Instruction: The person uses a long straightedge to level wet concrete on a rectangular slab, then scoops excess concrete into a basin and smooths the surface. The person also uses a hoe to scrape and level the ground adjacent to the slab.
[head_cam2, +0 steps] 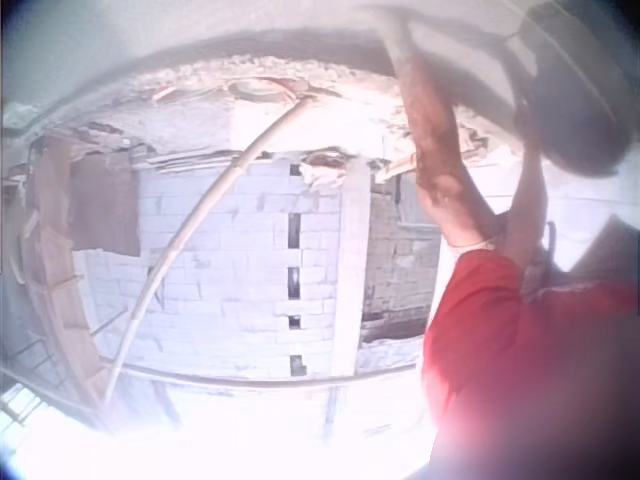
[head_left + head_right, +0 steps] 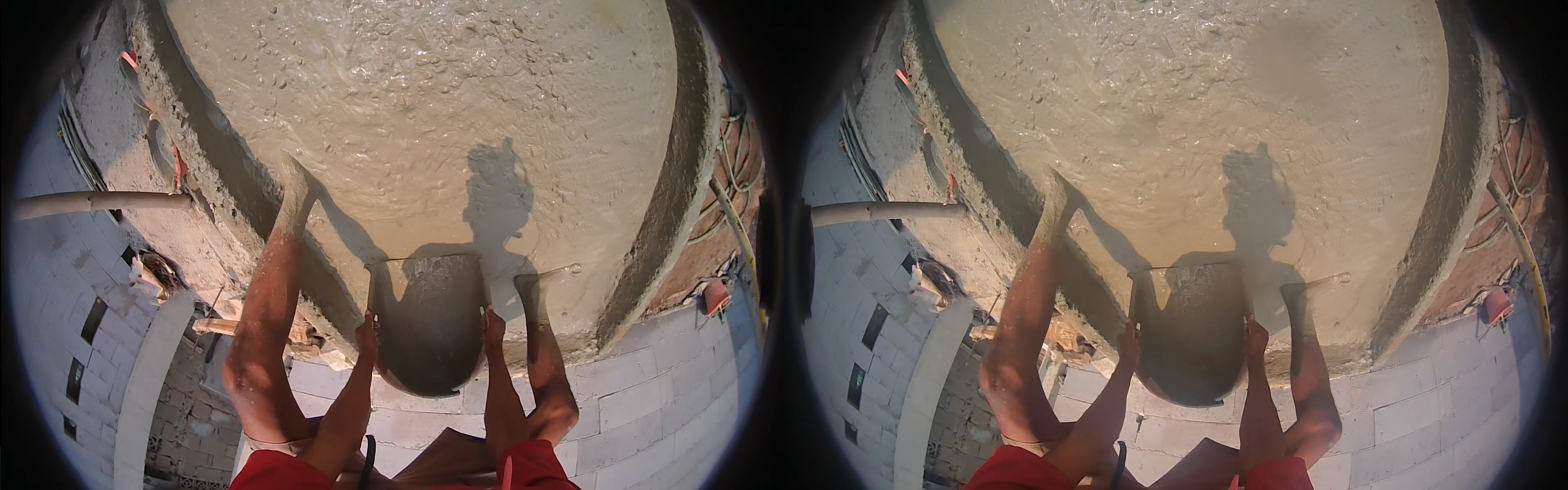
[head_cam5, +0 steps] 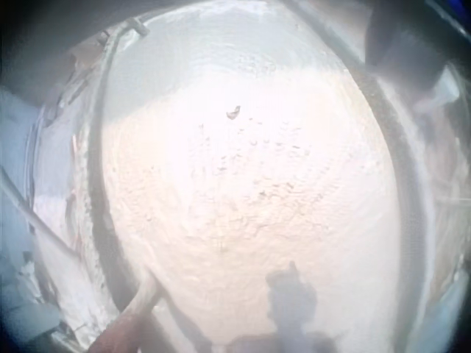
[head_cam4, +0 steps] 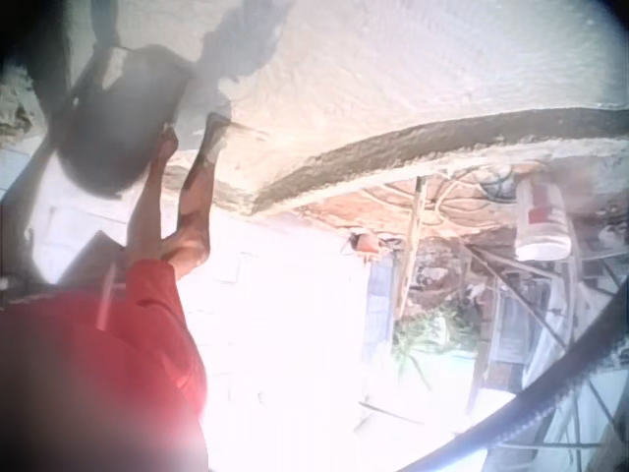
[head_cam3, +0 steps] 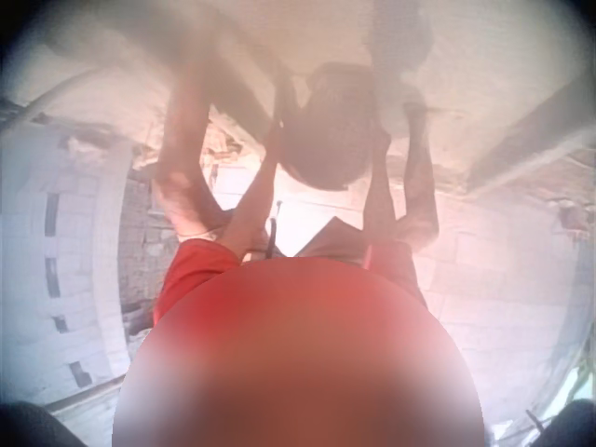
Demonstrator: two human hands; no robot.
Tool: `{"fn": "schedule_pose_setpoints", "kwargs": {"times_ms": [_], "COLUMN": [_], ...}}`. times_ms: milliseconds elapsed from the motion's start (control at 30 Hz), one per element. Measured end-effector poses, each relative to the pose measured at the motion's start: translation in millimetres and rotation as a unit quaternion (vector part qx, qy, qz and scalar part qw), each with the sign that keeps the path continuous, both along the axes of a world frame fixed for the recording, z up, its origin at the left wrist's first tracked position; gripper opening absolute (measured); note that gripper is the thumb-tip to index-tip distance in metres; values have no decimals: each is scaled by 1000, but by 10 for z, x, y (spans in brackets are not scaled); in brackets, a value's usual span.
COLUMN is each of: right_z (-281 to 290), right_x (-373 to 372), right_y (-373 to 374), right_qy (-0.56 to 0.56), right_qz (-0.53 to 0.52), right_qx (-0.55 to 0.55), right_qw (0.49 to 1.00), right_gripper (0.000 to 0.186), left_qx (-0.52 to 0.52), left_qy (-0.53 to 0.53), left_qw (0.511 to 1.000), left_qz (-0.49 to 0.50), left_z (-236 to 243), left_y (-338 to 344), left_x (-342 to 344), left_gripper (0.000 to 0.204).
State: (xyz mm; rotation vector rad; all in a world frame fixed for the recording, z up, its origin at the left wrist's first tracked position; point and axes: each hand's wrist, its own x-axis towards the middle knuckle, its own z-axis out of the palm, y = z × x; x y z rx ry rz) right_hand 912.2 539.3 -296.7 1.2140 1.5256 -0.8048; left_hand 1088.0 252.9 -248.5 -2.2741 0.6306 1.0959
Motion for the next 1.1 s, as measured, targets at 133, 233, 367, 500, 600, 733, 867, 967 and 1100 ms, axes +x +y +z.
{"fn": "schedule_pose_setpoints", "kwargs": {"times_ms": [133, 233, 367, 500, 600, 733, 867, 967, 1100], "right_z": [-311, -705, -844, -839, -938, -1004, -388, 672, 2140], "right_x": [-860, -1923, -2521, -2555, -2518, -2441, -2220, -1975, -1582], "right_y": [-760, -1539, -2336, -2526, -2360, -2062, -1919, -1916, -2363], "right_qy": [-9, 77, 107, 182, 174, 161, 204, 182, 191], "right_qz": [-59, -43, -48, -118, -115, -86, -11, -32, -78], "right_qx": [43, -20, 34, -27, -51, -81, 16, 57, -17], "right_qw": [997, 996, 993, 976, 977, 980, 979, 981, 978], "right_gripper": [39, 38, 38, 41, 44, 56, 77, 67, 54], "left_qx": [-96, -142, -126, -115, -106, -119, -146, -125, -95], "left_qy": [72, 153, 198, 237, 259, 208, 113, 151, 353], "left_qw": [992, 973, 960, 945, 944, 938, 906, 907, 898], "left_qz": [27, -103, -152, -196, -176, -253, -382, -373, -246], "left_z": [-547, -1026, -1197, -1247, -1285, -1224, -831, -340, 419], "left_y": [-688, -1549, -2473, -2810, -2787, -2692, -2756, -3059, -4044], "left_x": [-683, -1733, -2726, -2944, -2788, -2665, -2869, -3160, -3519], "left_gripper": [59, 64, 66, 69, 73, 75, 65, 55, 46]}}
